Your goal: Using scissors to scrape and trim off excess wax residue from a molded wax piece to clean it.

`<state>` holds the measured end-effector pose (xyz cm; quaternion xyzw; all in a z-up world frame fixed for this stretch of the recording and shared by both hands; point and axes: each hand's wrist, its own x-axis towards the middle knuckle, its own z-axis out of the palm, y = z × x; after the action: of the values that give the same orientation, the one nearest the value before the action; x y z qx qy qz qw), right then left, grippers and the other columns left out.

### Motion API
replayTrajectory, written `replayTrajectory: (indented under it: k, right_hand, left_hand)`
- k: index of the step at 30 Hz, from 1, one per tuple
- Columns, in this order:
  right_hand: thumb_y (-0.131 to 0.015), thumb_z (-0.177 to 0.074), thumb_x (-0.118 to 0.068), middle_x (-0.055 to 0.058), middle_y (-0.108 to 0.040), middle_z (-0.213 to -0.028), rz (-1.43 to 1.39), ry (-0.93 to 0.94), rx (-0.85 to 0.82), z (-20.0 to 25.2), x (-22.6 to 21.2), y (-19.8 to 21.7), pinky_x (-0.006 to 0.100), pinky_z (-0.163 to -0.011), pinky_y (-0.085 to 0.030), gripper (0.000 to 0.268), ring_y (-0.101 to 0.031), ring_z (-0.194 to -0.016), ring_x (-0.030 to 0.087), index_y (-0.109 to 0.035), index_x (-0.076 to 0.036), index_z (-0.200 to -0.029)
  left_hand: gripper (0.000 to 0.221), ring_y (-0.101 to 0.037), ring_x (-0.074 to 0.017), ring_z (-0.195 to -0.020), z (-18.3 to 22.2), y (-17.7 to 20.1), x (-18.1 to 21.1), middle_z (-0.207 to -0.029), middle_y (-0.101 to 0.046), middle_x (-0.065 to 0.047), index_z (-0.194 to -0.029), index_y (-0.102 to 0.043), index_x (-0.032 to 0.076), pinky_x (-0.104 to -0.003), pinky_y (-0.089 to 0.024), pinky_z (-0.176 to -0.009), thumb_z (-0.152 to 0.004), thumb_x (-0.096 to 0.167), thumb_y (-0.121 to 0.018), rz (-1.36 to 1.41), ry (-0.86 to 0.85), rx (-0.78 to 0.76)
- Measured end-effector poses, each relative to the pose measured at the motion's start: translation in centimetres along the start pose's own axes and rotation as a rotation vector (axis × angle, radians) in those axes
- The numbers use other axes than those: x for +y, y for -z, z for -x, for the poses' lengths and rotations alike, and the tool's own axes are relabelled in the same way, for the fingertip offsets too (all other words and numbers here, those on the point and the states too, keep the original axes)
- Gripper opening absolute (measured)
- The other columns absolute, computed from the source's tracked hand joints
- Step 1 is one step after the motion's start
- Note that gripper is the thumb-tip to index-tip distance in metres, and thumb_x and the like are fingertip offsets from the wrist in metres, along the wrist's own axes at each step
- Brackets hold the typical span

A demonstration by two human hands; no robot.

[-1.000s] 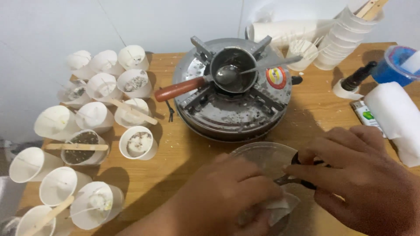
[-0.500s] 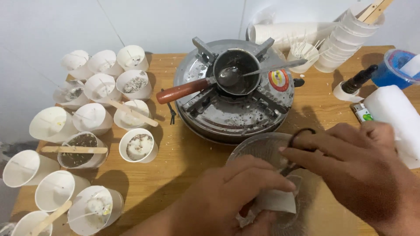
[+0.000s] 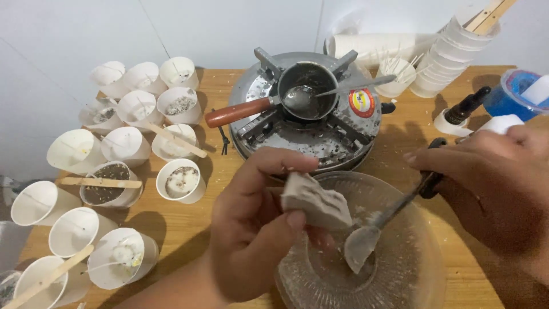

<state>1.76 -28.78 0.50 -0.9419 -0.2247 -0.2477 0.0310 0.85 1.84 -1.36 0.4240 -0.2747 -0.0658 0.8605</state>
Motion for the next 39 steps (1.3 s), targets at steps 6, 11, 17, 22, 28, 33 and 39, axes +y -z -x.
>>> replayTrajectory:
  k: [6, 11, 17, 22, 28, 33, 39]
  right_hand:
    - [-0.069, -0.088, -0.015, -0.009, -0.074, -0.081, -0.448, -0.129, -0.146, 0.5, -0.1, -1.5, 0.029, -0.078, -0.046, 0.024, -0.063, -0.078, 0.012, -0.077, -0.027, -0.107]
    - [-0.063, -0.088, -0.015, -0.014, -0.082, -0.086, -0.596, -0.01, -0.223, 0.4, -0.9, -1.8, 0.029, -0.069, -0.05, 0.033, -0.059, -0.079, 0.015, -0.074, -0.028, -0.116]
    - [-0.073, -0.086, -0.018, -0.008, -0.071, -0.077, -0.801, 0.125, -0.056, 0.4, -2.2, -1.6, 0.03, -0.075, -0.044, 0.029, -0.049, -0.062, 0.012, -0.072, -0.016, -0.115]
    - [-0.074, -0.086, -0.015, -0.01, -0.058, -0.067, -0.786, 0.213, 0.089, 0.6, -2.4, -1.2, 0.031, -0.083, -0.04, 0.031, -0.048, -0.05, 0.006, -0.07, -0.013, -0.116]
    - [-0.093, -0.075, -0.028, -0.002, -0.075, -0.092, -0.707, 0.271, 0.099, 0.5, -2.2, -0.7, 0.04, -0.102, -0.038, 0.053, -0.063, -0.071, 0.013, -0.068, -0.016, -0.119]
    - [-0.087, -0.08, -0.035, -0.001, -0.071, -0.084, -0.531, 0.417, 0.145, 0.4, -2.2, -0.8, 0.042, -0.088, -0.037, 0.045, -0.055, -0.063, 0.019, -0.068, -0.016, -0.116]
    - [-0.077, -0.084, -0.054, -0.006, -0.064, -0.071, -0.222, 0.34, 0.212, 1.2, -2.7, -0.4, 0.044, -0.086, -0.036, 0.042, -0.058, -0.066, 0.019, -0.069, -0.019, -0.105]
  left_hand:
    - [0.038, -0.071, -0.0322, -0.078, 0.2, -1.0, -0.2, -0.099, -0.063, -0.022, -0.132, -0.052, -0.01, -0.04, -0.066, -0.073, -0.097, 0.0, -0.065, 0.026, -0.01, 0.069]
    - [0.038, -0.074, -0.0337, -0.093, 0.5, -1.7, 0.4, -0.128, -0.065, -0.028, -0.133, -0.053, -0.005, -0.04, -0.067, -0.083, -0.097, -0.005, -0.065, -0.001, 0.011, 0.069]
    - [0.039, -0.076, -0.0352, -0.1, -0.6, -2.4, 1.6, -0.125, -0.068, -0.031, -0.133, -0.052, 0.0, -0.037, -0.069, -0.081, -0.097, -0.009, -0.064, -0.167, 0.052, -0.019]
    - [0.025, -0.077, -0.0239, -0.088, -3.1, -3.6, 2.2, -0.108, -0.074, -0.02, -0.116, -0.055, -0.004, -0.025, -0.071, -0.07, -0.097, -0.016, -0.064, -0.373, -0.015, -0.056]
    - [0.034, -0.076, -0.0311, -0.112, -2.5, -2.9, 0.9, -0.12, -0.071, -0.023, -0.114, -0.056, -0.002, -0.032, -0.072, -0.091, -0.09, -0.025, -0.066, -0.457, -0.203, -0.134]
    - [0.036, -0.076, -0.0301, -0.108, -1.1, -2.6, 0.9, -0.122, -0.071, -0.024, -0.127, -0.055, -0.007, -0.036, -0.068, -0.097, -0.095, -0.01, -0.07, -0.449, -0.258, -0.113]
    - [0.049, -0.071, -0.0159, -0.086, -0.2, -2.5, -0.1, -0.098, -0.075, -0.016, -0.135, -0.058, -0.009, -0.027, -0.062, -0.076, -0.09, -0.004, -0.075, -0.325, -0.096, 0.073]
